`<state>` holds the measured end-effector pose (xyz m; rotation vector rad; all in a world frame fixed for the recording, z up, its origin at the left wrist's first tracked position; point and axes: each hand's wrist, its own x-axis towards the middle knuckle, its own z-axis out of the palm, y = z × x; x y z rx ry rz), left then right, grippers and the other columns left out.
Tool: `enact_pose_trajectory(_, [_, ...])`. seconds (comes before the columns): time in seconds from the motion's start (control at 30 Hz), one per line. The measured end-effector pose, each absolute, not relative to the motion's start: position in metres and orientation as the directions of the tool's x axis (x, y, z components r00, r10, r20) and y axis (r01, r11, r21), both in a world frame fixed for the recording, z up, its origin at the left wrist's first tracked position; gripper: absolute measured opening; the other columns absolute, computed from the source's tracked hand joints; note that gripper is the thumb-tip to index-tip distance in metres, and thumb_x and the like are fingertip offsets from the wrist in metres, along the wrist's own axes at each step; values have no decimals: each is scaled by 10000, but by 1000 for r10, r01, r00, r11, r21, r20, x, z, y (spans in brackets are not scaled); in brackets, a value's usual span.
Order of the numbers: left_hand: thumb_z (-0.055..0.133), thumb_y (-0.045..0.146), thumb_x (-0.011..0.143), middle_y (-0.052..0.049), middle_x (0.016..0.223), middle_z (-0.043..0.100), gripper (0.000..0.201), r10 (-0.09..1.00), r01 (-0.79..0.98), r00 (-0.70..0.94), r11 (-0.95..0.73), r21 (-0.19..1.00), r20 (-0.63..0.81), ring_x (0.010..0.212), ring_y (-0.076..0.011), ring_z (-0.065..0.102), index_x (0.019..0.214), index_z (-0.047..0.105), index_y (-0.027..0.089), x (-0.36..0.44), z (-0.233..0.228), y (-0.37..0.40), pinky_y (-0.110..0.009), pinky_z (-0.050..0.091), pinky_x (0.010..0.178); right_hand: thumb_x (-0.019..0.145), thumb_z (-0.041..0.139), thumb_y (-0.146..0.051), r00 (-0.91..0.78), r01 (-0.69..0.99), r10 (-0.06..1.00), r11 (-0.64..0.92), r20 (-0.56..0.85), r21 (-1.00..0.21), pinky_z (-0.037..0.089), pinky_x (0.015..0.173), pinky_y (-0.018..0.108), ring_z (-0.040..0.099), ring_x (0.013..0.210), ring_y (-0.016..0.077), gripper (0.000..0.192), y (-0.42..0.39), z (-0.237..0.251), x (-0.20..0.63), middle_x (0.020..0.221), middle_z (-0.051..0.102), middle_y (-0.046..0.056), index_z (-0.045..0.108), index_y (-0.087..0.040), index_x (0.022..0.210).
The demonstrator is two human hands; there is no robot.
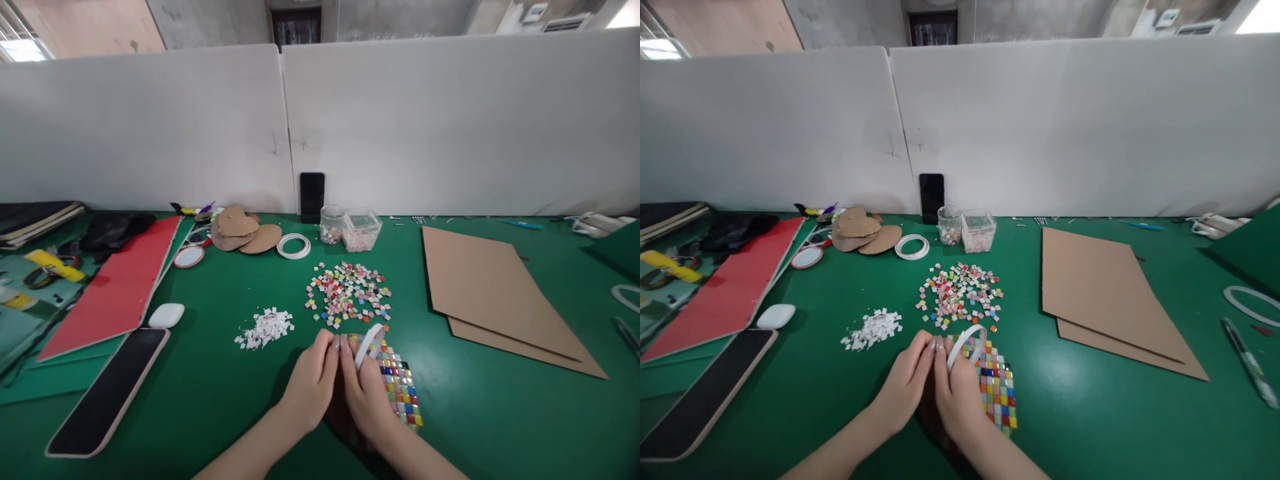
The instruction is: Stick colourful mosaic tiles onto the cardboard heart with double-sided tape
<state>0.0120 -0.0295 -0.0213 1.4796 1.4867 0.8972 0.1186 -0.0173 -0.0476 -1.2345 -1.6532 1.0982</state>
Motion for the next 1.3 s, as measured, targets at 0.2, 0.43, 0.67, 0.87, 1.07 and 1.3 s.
enact_pose_trajectory(0.2, [235,291,922,15,652,478,238,998,499,49,0,867,-28,576,-133,477,727,348,215,12,-27,-31,-238,319,542,915,328,-344,-234,257,969,142,80,-956,424,643,279,493,601,140,266,-17,-50,119,650,513,-4,469,-207,736])
enact_pose_trajectory(0.43, [228,293,922,-4,679,508,246,999,499,42,10,867,-36,610,-148,499,729,359,216,11,-26,-31,-247,330,564,910,333,-343,-249,302,963,179,103,-936,440,638,292,461,563,136,270,-17,-49,118,612,481,-14,456,-210,710])
enact_pose_trajectory(0.67, [235,278,918,22,638,460,247,999,496,45,-23,868,1,573,-132,450,700,334,216,11,-27,-30,-239,312,548,908,335,-338,-240,289,965,175,106,-941,443,642,303,484,593,141,264,-17,-48,118,615,480,-17,453,-209,711])
enact_pose_trajectory(0.87, [241,275,913,25,629,458,241,999,506,31,-23,862,9,561,-129,449,698,333,217,11,-26,-30,-236,310,538,906,346,-344,-237,251,966,159,99,-955,432,615,279,464,563,131,263,-17,-48,117,619,475,-17,451,-206,709])
enact_pose_trajectory(1.07, [233,278,915,6,646,488,237,999,538,37,-21,843,1,571,-140,479,718,350,217,11,-27,-30,-239,312,528,913,330,-357,-232,293,967,176,108,-940,440,620,296,443,503,128,277,-19,-53,116,582,462,-24,450,-210,711])
enact_pose_trajectory(1.3, [219,266,914,1,644,487,235,999,570,46,-36,821,12,566,-144,488,718,342,220,11,-30,-31,-241,318,531,916,326,-335,-273,318,956,194,106,-928,443,657,309,502,573,144,248,-18,-50,118,648,518,6,476,-199,772])
